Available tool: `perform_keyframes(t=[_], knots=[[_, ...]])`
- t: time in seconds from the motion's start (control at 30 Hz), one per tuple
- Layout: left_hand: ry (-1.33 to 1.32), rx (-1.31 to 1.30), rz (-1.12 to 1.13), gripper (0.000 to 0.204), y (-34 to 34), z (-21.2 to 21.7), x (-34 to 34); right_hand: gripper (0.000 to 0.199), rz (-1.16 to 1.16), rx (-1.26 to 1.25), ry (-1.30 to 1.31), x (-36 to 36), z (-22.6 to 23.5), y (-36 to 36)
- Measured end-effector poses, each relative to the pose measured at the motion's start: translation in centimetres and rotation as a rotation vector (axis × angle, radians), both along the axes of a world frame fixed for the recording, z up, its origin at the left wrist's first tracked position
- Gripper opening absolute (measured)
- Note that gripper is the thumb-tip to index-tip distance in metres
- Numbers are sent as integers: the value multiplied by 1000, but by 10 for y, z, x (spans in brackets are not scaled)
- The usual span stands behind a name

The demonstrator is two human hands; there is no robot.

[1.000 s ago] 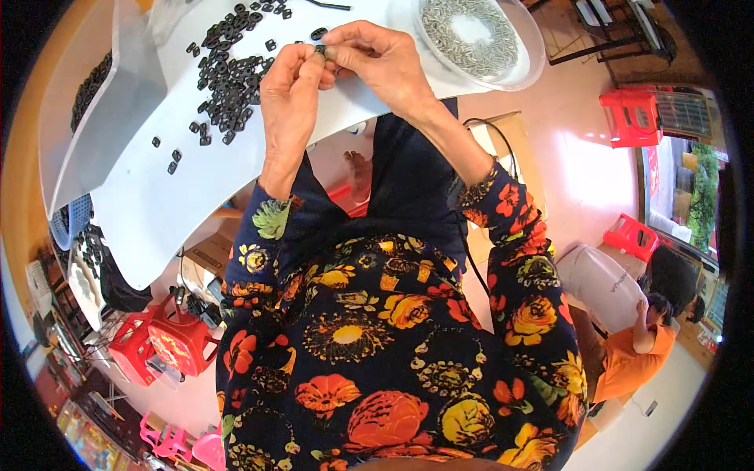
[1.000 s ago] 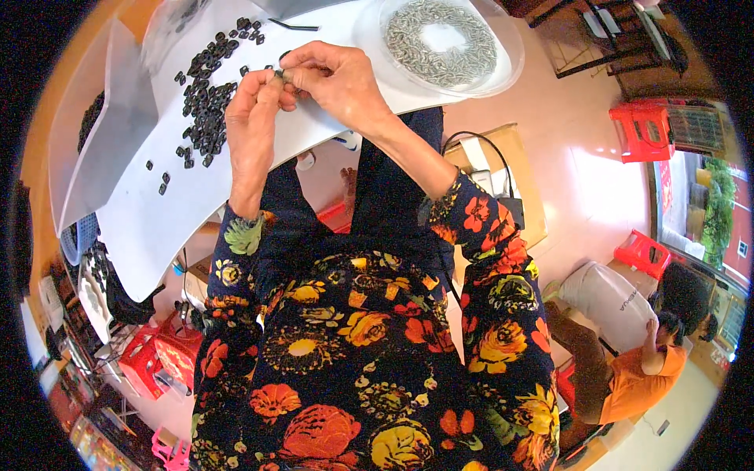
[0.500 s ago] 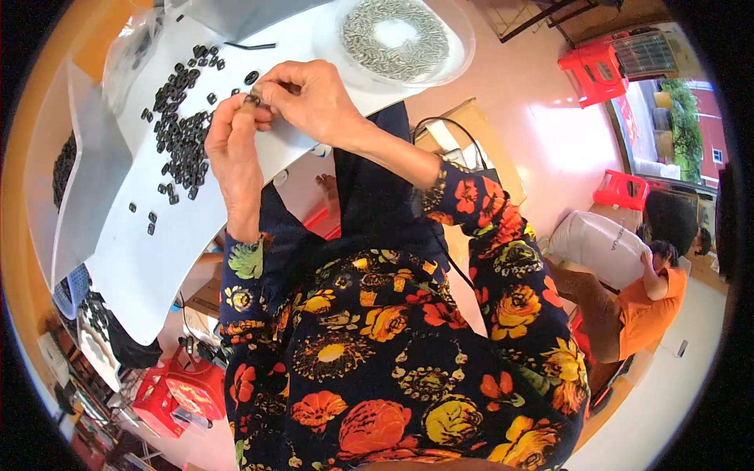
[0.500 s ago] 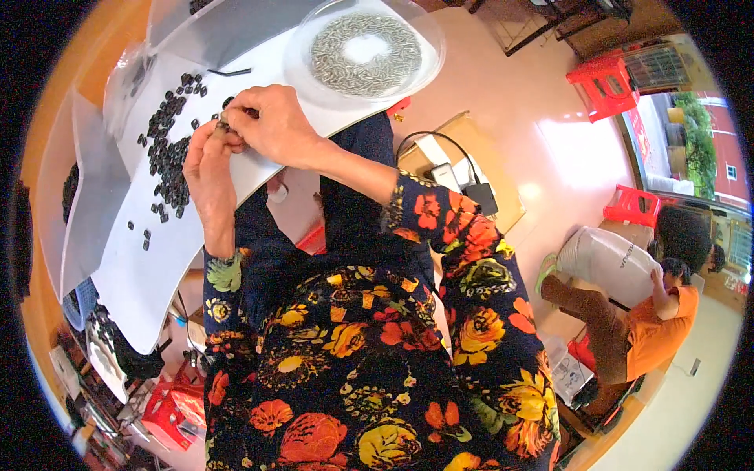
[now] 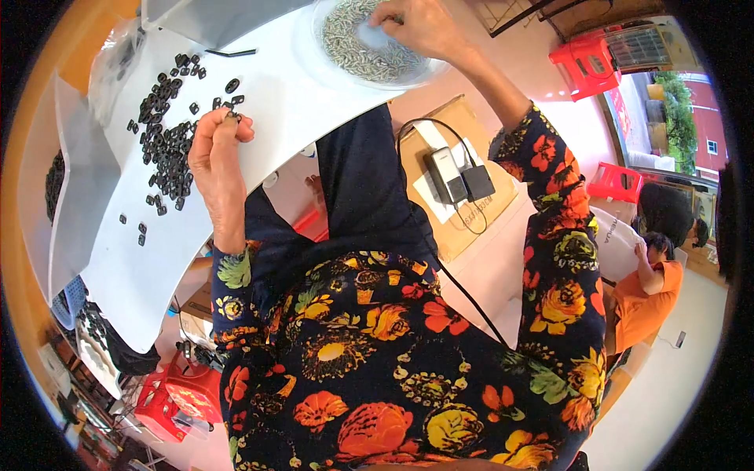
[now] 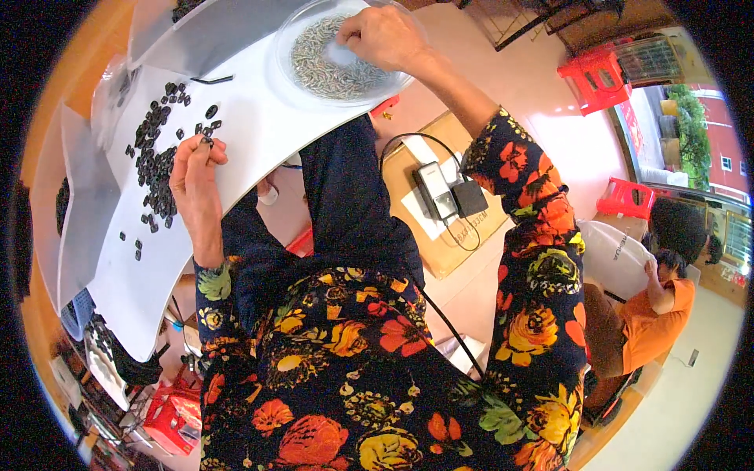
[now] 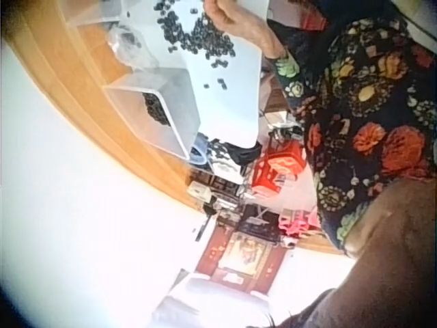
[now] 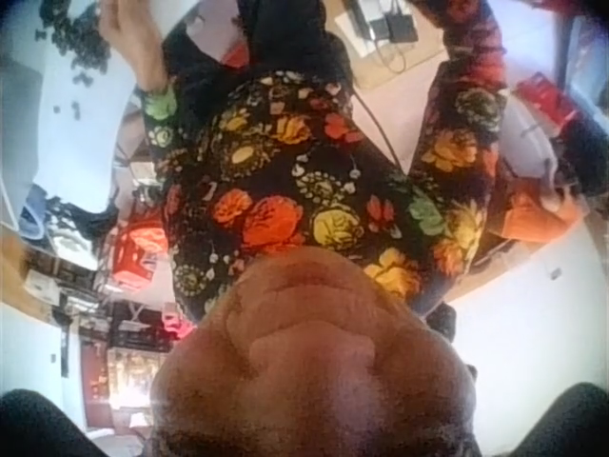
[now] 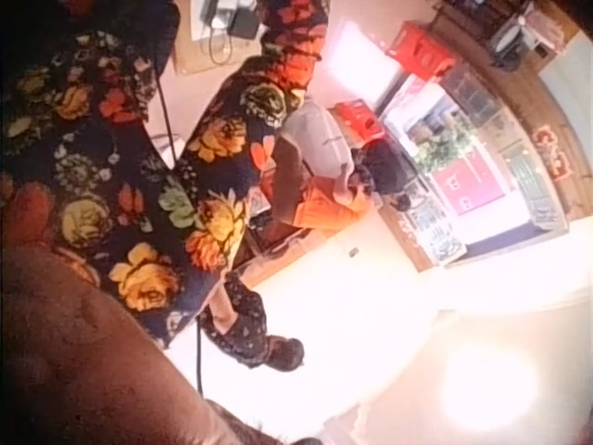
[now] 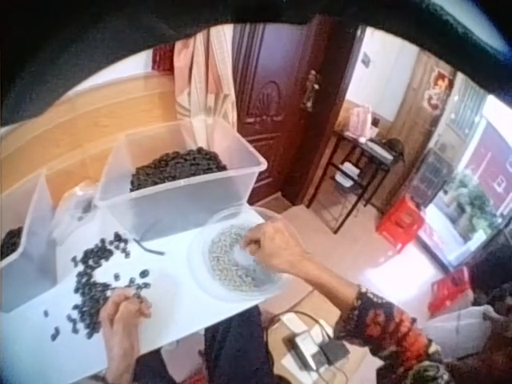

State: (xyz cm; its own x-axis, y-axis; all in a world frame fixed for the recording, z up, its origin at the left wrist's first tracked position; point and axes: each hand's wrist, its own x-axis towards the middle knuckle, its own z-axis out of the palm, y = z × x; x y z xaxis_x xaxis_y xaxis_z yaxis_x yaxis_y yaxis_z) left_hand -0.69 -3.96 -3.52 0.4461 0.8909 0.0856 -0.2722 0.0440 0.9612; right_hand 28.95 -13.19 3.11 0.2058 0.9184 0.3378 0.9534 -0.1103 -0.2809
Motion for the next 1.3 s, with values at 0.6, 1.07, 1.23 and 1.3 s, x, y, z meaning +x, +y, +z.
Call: perform_keyframes(t=[0.6, 1.07, 1.23, 1.3], knots=[[61, 13, -5, 12, -3, 4, -1, 16, -36, -263, 183, -7, -1, 13], [124, 6, 28, 13, -6, 10, 0, 18, -66, -238, -164, -8, -8, 18], [98, -31, 59, 14, -6, 6, 0, 20, -143, -169, -253, -18, 11, 19], [97, 7, 4, 14, -5, 6, 1, 18, -122, -119, -3, -40, 32, 15]])
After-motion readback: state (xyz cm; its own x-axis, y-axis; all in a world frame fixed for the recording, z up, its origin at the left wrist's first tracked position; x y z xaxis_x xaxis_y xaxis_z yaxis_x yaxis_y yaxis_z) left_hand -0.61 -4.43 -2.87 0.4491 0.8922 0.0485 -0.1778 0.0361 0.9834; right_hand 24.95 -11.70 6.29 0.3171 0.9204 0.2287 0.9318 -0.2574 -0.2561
